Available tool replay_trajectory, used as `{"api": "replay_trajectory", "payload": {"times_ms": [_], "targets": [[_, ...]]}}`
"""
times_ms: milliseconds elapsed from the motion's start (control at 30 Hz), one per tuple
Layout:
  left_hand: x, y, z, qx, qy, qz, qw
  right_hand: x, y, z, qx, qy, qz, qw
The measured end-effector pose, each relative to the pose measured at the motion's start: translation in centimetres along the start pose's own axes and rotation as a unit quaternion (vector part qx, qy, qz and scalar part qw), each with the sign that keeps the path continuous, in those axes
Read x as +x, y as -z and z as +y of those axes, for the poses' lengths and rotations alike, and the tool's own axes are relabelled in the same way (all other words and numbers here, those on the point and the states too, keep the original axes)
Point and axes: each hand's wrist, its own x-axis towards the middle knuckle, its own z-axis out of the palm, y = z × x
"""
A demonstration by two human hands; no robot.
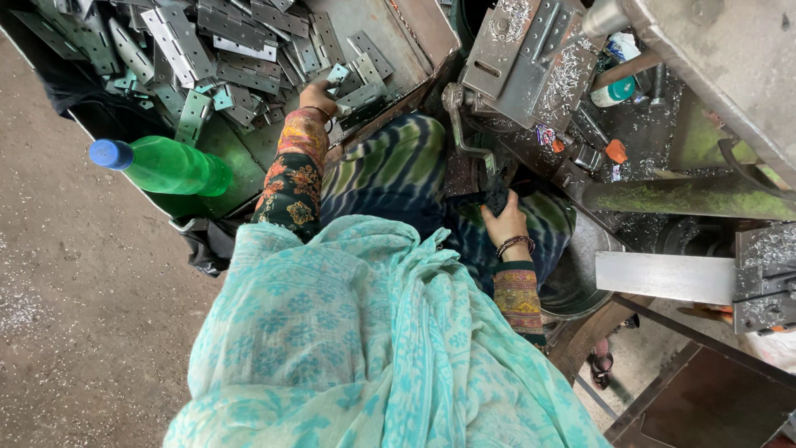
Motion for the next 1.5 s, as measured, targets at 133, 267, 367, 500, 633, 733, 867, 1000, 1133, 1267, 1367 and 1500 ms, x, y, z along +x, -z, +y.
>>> {"api": "replay_trajectory", "payload": {"times_ms": [133, 267, 367, 500, 633, 733, 867, 1000, 1133, 1267, 1367, 1500], "targets": [[0.1, -0.6, -0.2, -0.007, -0.021, 0.036, 0.999, -0.2, 0.1, -0.1, 0.016, -0.003, -0.001, 1.000], [0.2, -0.9, 0.1, 0.004, -0.045, 0.088, 0.995, -0.3, 0.1, -0.2, 0.031, 0.002, 0.008, 0.999], [0.0, -1.2, 0.3, -0.008, -0.038, 0.095, 0.995, -0.4, 0.1, 0.0, 0.023, -0.001, 0.011, 1.000], [-0.1, -0.9, 0.1, -0.007, -0.082, 0.142, 0.986, -0.4, -0.2, -0.1, 0.031, 0.000, 0.006, 1.000], [-0.1, -1.2, 0.5, 0.016, -0.041, 0.095, 0.994, -0.3, 0.0, 0.2, 0.022, -0.015, -0.013, 1.000], [-0.3, -1.3, 0.8, 0.040, -0.057, 0.149, 0.986, -0.3, -0.1, 0.0, 0.017, -0.001, -0.003, 1.000], [-1.0, -2.1, 1.1, 0.064, -0.093, 0.208, 0.972, -0.5, -0.2, 0.0, 0.004, -0.010, 0.001, 1.000], [-1.6, -2.4, 1.3, 0.057, -0.060, 0.192, 0.978, -0.5, 0.0, -0.4, -0.016, -0.022, -0.005, 1.000], [-2.4, -3.2, 1.1, 0.062, -0.089, 0.227, 0.968, -0.4, 0.0, -0.4, -0.017, -0.028, -0.007, 0.999], [-3.4, -3.7, 0.9, 0.074, -0.125, 0.253, 0.956, -0.6, -0.3, -0.1, -0.011, -0.014, 0.005, 1.000], [-3.9, -3.1, 0.9, 0.067, -0.140, 0.246, 0.957, -0.5, -0.3, -0.2, -0.014, -0.032, -0.005, 0.999], [-4.2, -2.3, 0.6, 0.024, -0.110, 0.225, 0.968, -0.4, -0.4, -0.1, -0.004, -0.014, 0.009, 1.000]]}}
